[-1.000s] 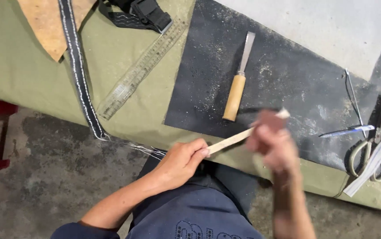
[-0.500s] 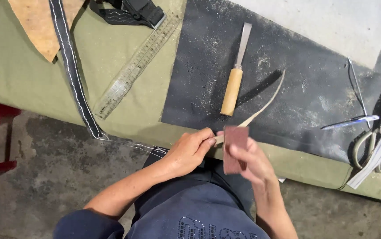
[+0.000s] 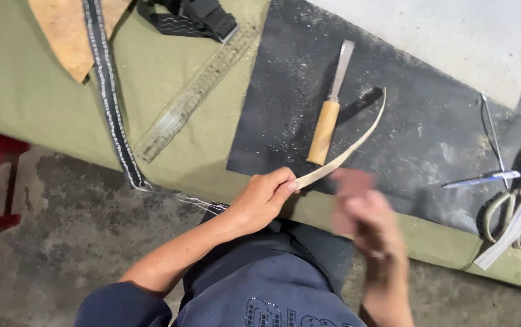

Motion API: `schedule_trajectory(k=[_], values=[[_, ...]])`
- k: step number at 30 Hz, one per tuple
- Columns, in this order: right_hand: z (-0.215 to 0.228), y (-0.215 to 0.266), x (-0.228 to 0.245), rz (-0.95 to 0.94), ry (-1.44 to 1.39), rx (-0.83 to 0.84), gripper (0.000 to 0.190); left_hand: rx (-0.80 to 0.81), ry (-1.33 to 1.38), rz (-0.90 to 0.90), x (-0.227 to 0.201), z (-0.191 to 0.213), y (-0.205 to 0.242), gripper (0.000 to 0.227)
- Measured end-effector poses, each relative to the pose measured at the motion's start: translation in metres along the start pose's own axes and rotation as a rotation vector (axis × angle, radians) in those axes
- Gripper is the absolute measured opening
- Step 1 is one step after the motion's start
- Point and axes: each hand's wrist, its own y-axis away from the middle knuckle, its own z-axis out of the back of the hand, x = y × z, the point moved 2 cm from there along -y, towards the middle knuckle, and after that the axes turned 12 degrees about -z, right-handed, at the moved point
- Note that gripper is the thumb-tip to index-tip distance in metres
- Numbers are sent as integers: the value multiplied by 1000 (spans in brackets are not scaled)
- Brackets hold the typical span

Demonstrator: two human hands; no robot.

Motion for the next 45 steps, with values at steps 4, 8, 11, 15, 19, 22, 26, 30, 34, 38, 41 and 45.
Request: schedule_trajectory(k=[4, 8, 11, 15, 19, 22, 26, 30, 34, 38, 41, 45], values=[[16, -29, -52, -228, -72, -81, 34, 89, 18, -8, -9, -8, -5, 22], [58, -59, 15, 28, 44, -74, 13, 78, 30, 8, -17, 6, 8, 22], [148, -67, 60, 145, 2, -319, 15, 56, 28, 37, -8, 14, 15, 21], [178, -39, 54, 255, -148, -396, 14, -22, 60, 38, 10, 11, 12, 20], [29, 5, 12, 12, 101, -277, 26, -15, 42, 8, 5, 4, -2, 21], [-19, 3, -29, -131, -68, -204, 36, 84, 38, -20, 6, -11, -10, 21], [77, -46, -84, -79, -66, -250, 38, 219, 61, 18, -12, -1, 2, 23], [30, -36, -42, -18, -63, -240, 36, 160, 27, 86, -9, 10, 8, 24], [10, -36, -47, -261, 141, -251, 31, 136, 4, 48, -8, 6, 8, 23], [82, -71, -17, 20, -87, -334, 20, 117, -31, 62, -8, 9, 11, 23], [20, -30, -18, -249, 324, -340, 22, 104, -25, 35, -9, 5, 4, 23], [22, -41, -36, -345, 207, -301, 34, 104, -8, 19, -10, -1, 3, 23]])
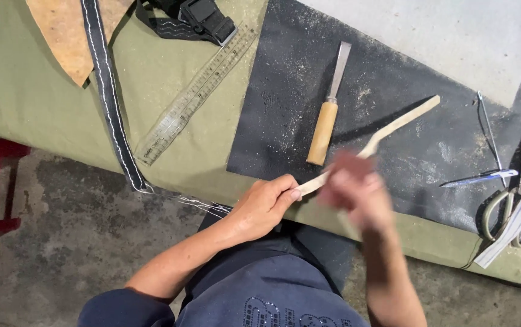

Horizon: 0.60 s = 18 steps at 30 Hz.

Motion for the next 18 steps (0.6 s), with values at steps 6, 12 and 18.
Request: schedule_trajectory(k=[6, 12, 18], values=[[-12, 25, 11, 180, -86, -19, 21, -32, -1, -10, 0, 0, -3, 22], [20, -9, 24, 335, -398, -50, 25, -17, -12, -8, -1, 1, -1, 22], [-17, 11, 8, 159, -288, 65, 35, -16, -19, -26, 6, -2, -7, 24]])
